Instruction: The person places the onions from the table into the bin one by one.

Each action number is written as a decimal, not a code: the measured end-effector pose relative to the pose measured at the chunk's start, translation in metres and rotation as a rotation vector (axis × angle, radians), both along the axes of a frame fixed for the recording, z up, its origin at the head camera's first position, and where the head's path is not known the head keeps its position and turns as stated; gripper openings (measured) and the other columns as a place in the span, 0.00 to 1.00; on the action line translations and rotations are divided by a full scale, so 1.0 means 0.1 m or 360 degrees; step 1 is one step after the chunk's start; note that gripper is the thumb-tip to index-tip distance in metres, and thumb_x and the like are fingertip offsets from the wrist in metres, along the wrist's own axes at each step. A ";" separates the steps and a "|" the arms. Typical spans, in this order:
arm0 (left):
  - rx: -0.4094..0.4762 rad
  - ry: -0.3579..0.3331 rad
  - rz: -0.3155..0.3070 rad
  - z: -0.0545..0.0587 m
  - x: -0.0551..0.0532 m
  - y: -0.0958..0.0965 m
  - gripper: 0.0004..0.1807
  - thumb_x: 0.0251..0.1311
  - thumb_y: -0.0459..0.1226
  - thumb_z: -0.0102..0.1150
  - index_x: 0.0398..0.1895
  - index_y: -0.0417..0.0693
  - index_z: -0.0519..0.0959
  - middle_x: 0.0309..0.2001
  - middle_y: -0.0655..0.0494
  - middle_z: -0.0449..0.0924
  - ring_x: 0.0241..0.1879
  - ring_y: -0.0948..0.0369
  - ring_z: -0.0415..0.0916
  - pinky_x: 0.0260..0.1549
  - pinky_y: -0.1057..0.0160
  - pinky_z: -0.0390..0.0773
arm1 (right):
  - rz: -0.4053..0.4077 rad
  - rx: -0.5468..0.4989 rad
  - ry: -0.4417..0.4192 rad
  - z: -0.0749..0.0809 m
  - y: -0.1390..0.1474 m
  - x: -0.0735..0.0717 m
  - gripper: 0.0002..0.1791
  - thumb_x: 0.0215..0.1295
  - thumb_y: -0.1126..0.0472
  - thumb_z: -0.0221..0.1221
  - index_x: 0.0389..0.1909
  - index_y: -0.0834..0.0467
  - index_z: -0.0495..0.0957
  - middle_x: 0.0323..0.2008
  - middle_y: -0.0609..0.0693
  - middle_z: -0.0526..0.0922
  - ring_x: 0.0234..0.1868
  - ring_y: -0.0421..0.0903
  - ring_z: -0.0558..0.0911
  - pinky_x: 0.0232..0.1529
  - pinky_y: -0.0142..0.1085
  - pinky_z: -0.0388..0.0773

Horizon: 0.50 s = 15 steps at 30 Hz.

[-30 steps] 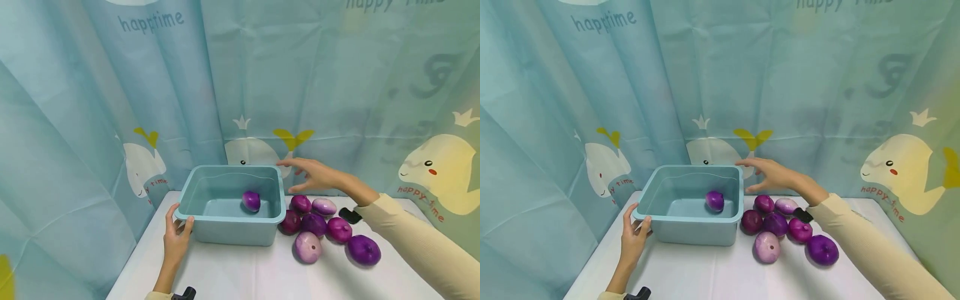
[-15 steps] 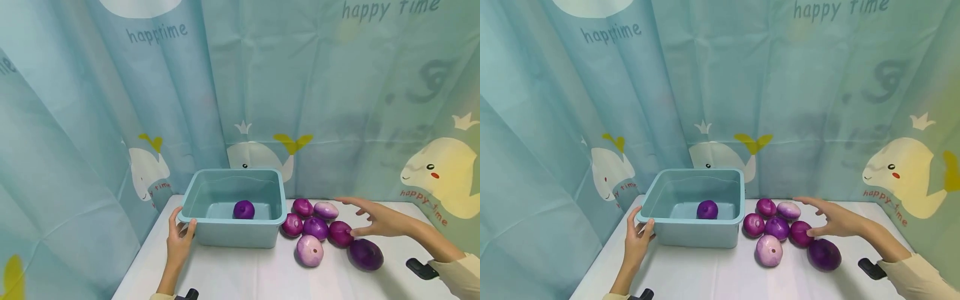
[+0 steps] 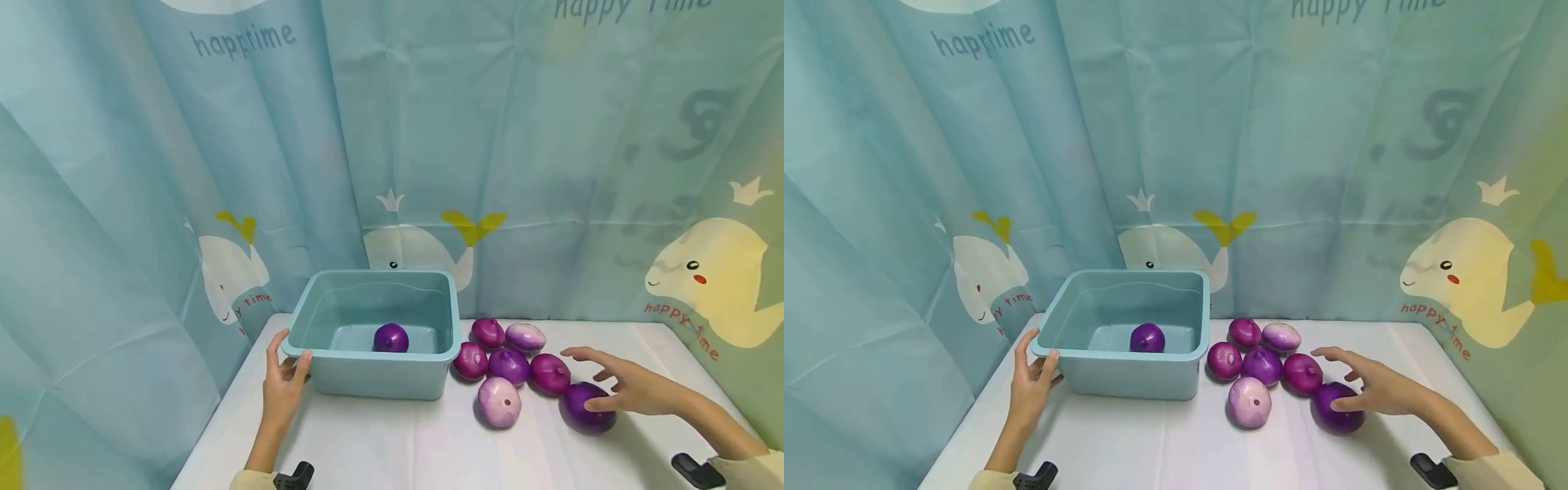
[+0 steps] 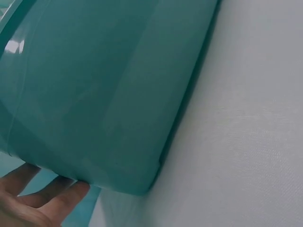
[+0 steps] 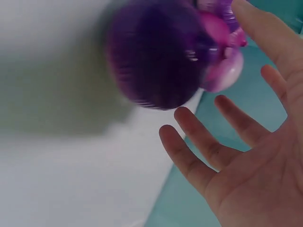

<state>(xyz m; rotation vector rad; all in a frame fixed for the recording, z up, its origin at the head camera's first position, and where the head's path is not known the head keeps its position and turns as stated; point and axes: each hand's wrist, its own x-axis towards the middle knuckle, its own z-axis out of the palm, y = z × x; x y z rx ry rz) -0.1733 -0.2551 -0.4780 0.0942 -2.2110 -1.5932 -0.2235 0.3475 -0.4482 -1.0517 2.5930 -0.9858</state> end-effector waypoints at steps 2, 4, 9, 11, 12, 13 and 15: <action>0.0008 -0.0005 -0.0009 0.02 0.00 -0.01 0.38 0.76 0.41 0.55 0.82 0.61 0.49 0.70 0.32 0.67 0.62 0.37 0.75 0.47 0.52 0.83 | 0.0035 -0.0042 -0.0065 -0.07 0.03 0.00 0.42 0.65 0.60 0.70 0.75 0.57 0.60 0.63 0.80 0.66 0.47 0.60 0.84 0.40 0.40 0.83; 0.0016 -0.0006 -0.0016 0.03 0.00 -0.02 0.38 0.77 0.41 0.55 0.82 0.62 0.48 0.71 0.32 0.66 0.62 0.37 0.75 0.47 0.54 0.82 | 0.0045 -0.0086 -0.0142 -0.13 0.04 0.00 0.39 0.65 0.61 0.69 0.73 0.57 0.62 0.63 0.82 0.65 0.46 0.52 0.85 0.38 0.38 0.83; 0.0012 -0.0009 -0.0045 0.05 0.02 -0.02 0.38 0.77 0.39 0.53 0.83 0.63 0.46 0.73 0.34 0.63 0.63 0.37 0.74 0.45 0.64 0.81 | 0.0016 -0.0096 -0.0139 -0.26 0.08 0.02 0.35 0.66 0.61 0.69 0.71 0.54 0.66 0.59 0.79 0.71 0.44 0.37 0.82 0.38 0.35 0.82; -0.0002 -0.0011 -0.0058 0.07 0.02 0.00 0.40 0.77 0.39 0.53 0.83 0.63 0.44 0.75 0.36 0.60 0.64 0.36 0.72 0.45 0.68 0.79 | -0.0004 -0.0098 -0.0063 -0.30 0.10 0.05 0.33 0.65 0.61 0.70 0.68 0.53 0.69 0.57 0.73 0.75 0.44 0.36 0.82 0.39 0.34 0.81; -0.0015 -0.0014 -0.0059 0.07 0.02 0.00 0.41 0.77 0.39 0.54 0.83 0.64 0.44 0.76 0.37 0.58 0.65 0.35 0.72 0.45 0.70 0.78 | -0.0013 -0.0107 -0.0013 -0.32 0.11 0.06 0.31 0.65 0.61 0.70 0.67 0.54 0.70 0.56 0.69 0.78 0.45 0.35 0.81 0.39 0.34 0.81; -0.0022 -0.0018 -0.0063 0.08 0.02 0.01 0.41 0.76 0.40 0.54 0.84 0.65 0.43 0.77 0.38 0.57 0.65 0.35 0.71 0.44 0.72 0.77 | -0.0023 -0.0118 0.0035 -0.33 0.12 0.07 0.29 0.64 0.62 0.71 0.65 0.54 0.72 0.55 0.64 0.80 0.46 0.35 0.81 0.39 0.34 0.80; -0.0039 -0.0028 -0.0065 0.08 0.00 0.02 0.42 0.76 0.40 0.55 0.84 0.66 0.43 0.78 0.38 0.56 0.66 0.34 0.70 0.44 0.76 0.75 | -0.0049 -0.0140 0.0114 -0.37 0.14 0.10 0.27 0.63 0.62 0.72 0.62 0.55 0.75 0.53 0.56 0.82 0.47 0.34 0.80 0.38 0.34 0.80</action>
